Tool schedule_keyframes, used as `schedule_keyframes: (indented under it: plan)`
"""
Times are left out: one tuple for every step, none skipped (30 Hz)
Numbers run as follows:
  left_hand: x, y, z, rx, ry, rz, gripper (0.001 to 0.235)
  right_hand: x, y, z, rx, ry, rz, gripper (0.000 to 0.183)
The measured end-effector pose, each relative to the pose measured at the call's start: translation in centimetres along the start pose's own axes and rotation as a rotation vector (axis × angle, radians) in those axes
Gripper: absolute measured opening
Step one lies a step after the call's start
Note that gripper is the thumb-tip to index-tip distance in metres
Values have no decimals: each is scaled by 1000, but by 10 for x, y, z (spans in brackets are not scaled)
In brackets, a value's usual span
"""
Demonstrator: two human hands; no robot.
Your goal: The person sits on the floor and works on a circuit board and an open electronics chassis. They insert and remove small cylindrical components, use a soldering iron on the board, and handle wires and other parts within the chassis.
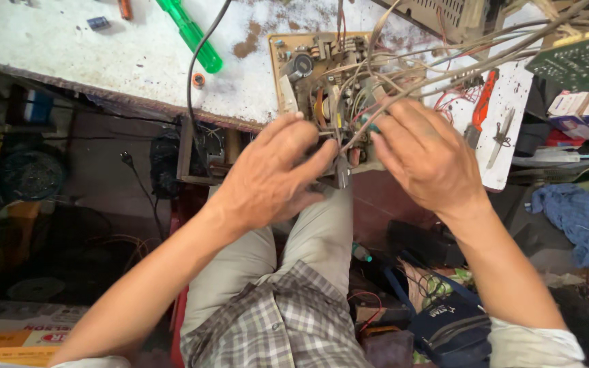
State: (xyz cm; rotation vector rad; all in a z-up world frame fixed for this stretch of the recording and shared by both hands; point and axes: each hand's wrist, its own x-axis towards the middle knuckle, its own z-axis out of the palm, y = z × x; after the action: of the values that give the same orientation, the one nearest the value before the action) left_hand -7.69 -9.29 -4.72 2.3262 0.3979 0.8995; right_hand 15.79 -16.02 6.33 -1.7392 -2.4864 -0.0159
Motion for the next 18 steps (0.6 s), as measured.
schedule_keyframes:
  plan:
    - [4, 1, -6, -19, 6, -33, 88, -4, -1, 2, 55, 53, 57, 26]
    - [8, 3, -10, -39, 12, -67, 94, -9, -2, 3, 111, 107, 113, 25]
    - [12, 5, -14, -6, 71, -71, 96, -14, -4, 5, 168, 161, 170, 24]
    - [16, 8, -16, 26, 130, -75, 97, -19, -5, 8, 191, 233, 214, 23]
    - [20, 12, -16, 57, 186, -77, 99, -23, -7, 11, 215, 306, 262, 21]
    - [22, 20, -13, 32, 220, -36, 88, -28, -9, 14, 239, 379, 309, 19]
    - [22, 33, -8, 9, 253, 4, 77, -31, -11, 16, 403, 387, 437, 20]
    - [21, 47, -3, -15, 286, 45, 67, -33, -13, 17, 570, 389, 563, 21]
    - [18, 64, 4, -82, 253, 7, 60, -34, -15, 18, 742, 385, 685, 23]
    - [16, 85, 12, -149, 220, -31, 54, -34, -13, 17, 898, 324, 671, 22]
    - [16, 98, 20, -219, 187, -70, 49, -33, -8, 15, 1050, 259, 656, 22]
    - [17, 101, 28, -281, 214, -146, 49, -31, -4, 13, 1200, 191, 636, 22]
    - [18, 105, 35, -345, 240, -225, 51, -29, -2, 14, 1213, 124, 631, 21]
    - [18, 108, 39, -408, 266, -304, 53, -25, 0, 17, 1225, 58, 625, 21]
    - [19, 110, 42, -395, 281, -337, 55, -21, 2, 19, 1233, -5, 614, 20]
    - [19, 113, 43, -381, 295, -371, 57, -17, 5, 21, 1218, -57, 614, 20]
    - [19, 116, 44, -366, 311, -408, 60, -14, 7, 23, 1205, -113, 612, 20]
    - [20, 118, 45, -330, 315, -407, 65, -13, 8, 23, 1192, -169, 609, 21]
